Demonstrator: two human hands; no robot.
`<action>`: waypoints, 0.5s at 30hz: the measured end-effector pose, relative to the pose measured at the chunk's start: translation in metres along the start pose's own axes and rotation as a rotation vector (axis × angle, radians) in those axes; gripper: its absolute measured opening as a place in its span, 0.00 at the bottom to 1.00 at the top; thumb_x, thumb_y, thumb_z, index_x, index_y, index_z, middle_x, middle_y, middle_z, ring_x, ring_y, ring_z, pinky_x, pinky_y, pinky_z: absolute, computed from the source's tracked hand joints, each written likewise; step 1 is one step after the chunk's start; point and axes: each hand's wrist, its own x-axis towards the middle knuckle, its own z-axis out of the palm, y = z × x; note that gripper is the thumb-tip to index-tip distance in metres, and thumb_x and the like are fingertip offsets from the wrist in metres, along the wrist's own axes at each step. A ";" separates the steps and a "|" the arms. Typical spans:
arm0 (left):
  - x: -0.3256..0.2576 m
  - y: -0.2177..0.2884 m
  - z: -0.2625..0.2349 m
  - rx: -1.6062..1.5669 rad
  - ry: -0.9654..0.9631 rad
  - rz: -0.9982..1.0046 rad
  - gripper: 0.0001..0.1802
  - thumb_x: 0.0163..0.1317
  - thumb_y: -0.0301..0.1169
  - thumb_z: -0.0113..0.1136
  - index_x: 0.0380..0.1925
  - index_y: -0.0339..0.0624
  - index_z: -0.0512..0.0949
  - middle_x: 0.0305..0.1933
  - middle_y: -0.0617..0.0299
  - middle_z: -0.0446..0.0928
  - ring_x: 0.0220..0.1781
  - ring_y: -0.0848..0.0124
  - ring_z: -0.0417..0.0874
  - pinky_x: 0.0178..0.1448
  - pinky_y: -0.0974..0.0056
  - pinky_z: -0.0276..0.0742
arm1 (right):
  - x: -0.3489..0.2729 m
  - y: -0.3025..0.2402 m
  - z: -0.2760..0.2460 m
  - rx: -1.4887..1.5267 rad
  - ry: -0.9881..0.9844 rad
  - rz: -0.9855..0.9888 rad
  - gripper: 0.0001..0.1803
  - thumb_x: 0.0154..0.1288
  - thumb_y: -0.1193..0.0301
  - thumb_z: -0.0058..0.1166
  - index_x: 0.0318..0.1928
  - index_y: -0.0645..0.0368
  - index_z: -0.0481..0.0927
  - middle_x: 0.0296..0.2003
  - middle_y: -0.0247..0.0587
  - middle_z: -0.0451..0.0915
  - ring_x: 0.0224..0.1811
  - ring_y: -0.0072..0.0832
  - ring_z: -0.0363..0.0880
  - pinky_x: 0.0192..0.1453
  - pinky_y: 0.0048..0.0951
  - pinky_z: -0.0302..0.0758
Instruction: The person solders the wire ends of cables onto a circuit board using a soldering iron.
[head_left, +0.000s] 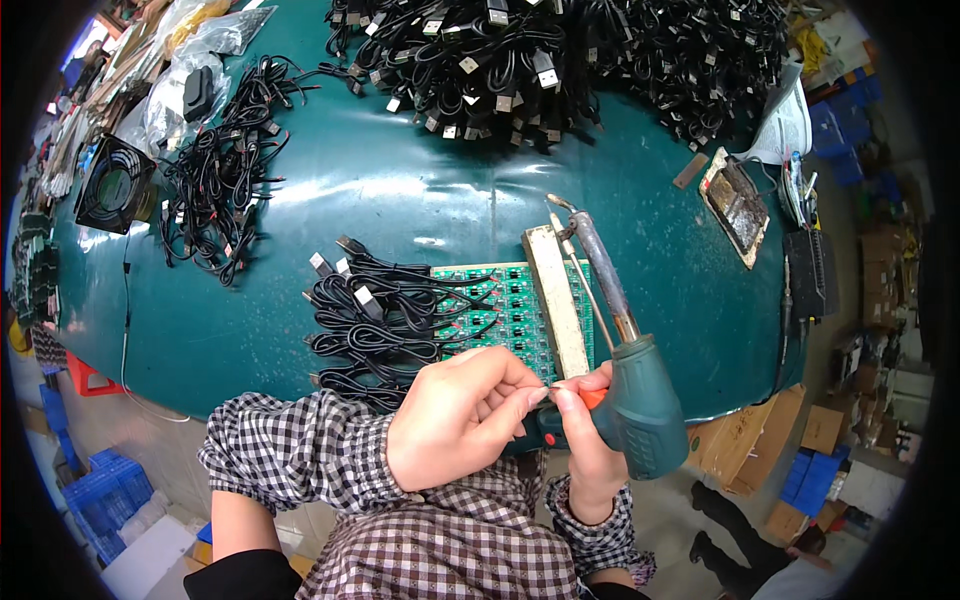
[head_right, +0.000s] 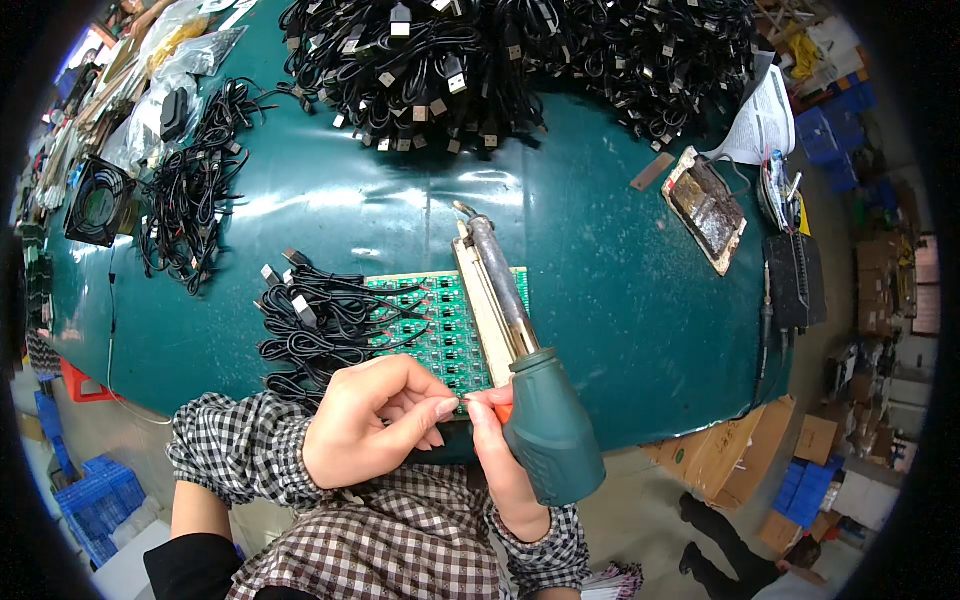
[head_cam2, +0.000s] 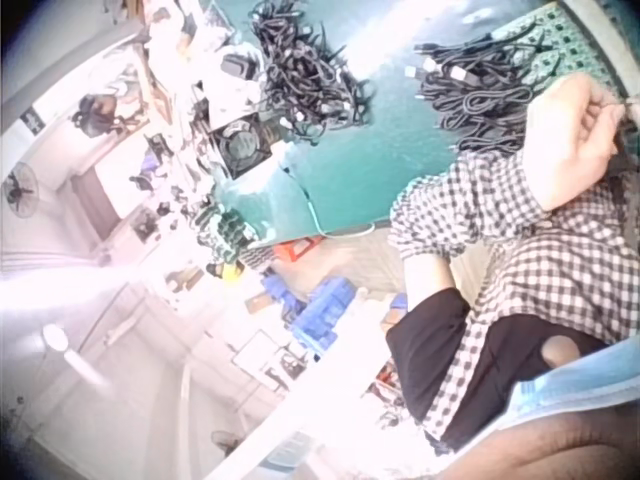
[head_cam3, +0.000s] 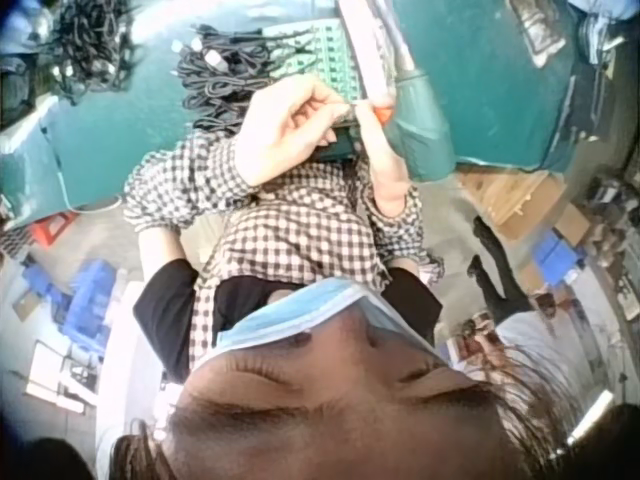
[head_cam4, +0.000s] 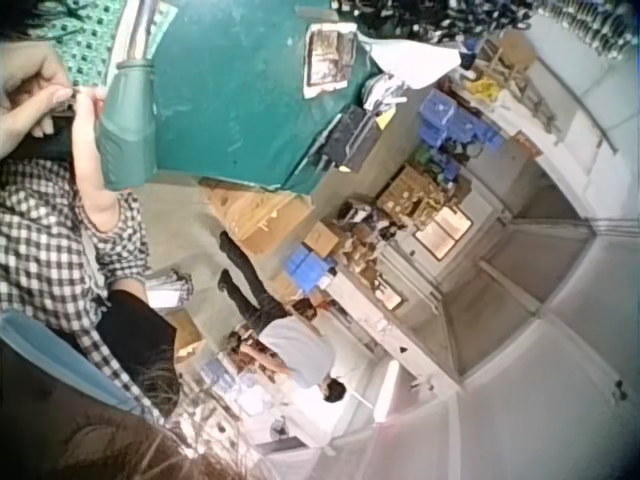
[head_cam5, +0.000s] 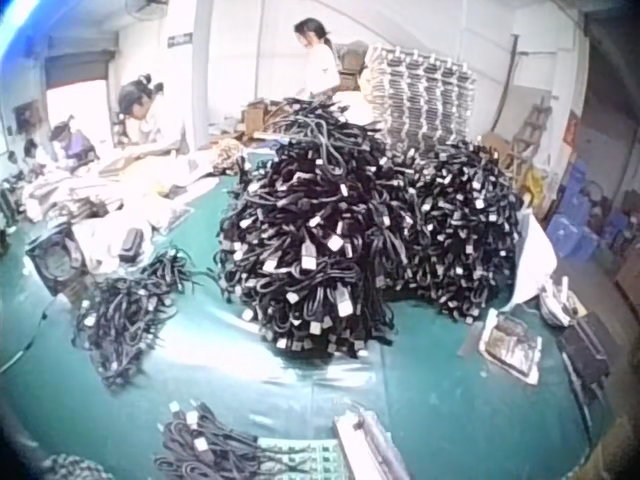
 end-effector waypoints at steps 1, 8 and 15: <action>0.000 0.000 0.002 0.000 0.001 -0.001 0.04 0.64 0.22 0.62 0.35 0.30 0.78 0.30 0.58 0.80 0.27 0.78 0.85 0.27 0.74 0.79 | -0.001 0.000 0.001 0.001 0.018 -0.009 0.18 0.58 0.87 0.57 0.48 0.65 0.70 0.40 0.40 0.74 0.40 0.27 0.79 0.46 0.29 0.78; 0.000 0.000 0.000 -0.003 -0.023 0.050 0.05 0.67 0.24 0.59 0.35 0.32 0.77 0.30 0.62 0.78 0.23 0.82 0.80 0.25 0.76 0.74 | -0.014 0.005 -0.010 -0.439 0.040 -0.053 0.06 0.57 0.81 0.64 0.32 0.63 0.79 0.33 0.40 0.81 0.32 0.29 0.80 0.39 0.29 0.77; -0.003 0.004 -0.010 0.175 -0.071 0.085 0.05 0.63 0.25 0.62 0.35 0.35 0.79 0.29 0.62 0.77 0.27 0.80 0.78 0.29 0.72 0.73 | 0.000 0.018 -0.016 -0.370 -0.038 -0.213 0.14 0.52 0.81 0.69 0.39 0.62 0.80 0.33 0.39 0.81 0.32 0.27 0.80 0.38 0.27 0.77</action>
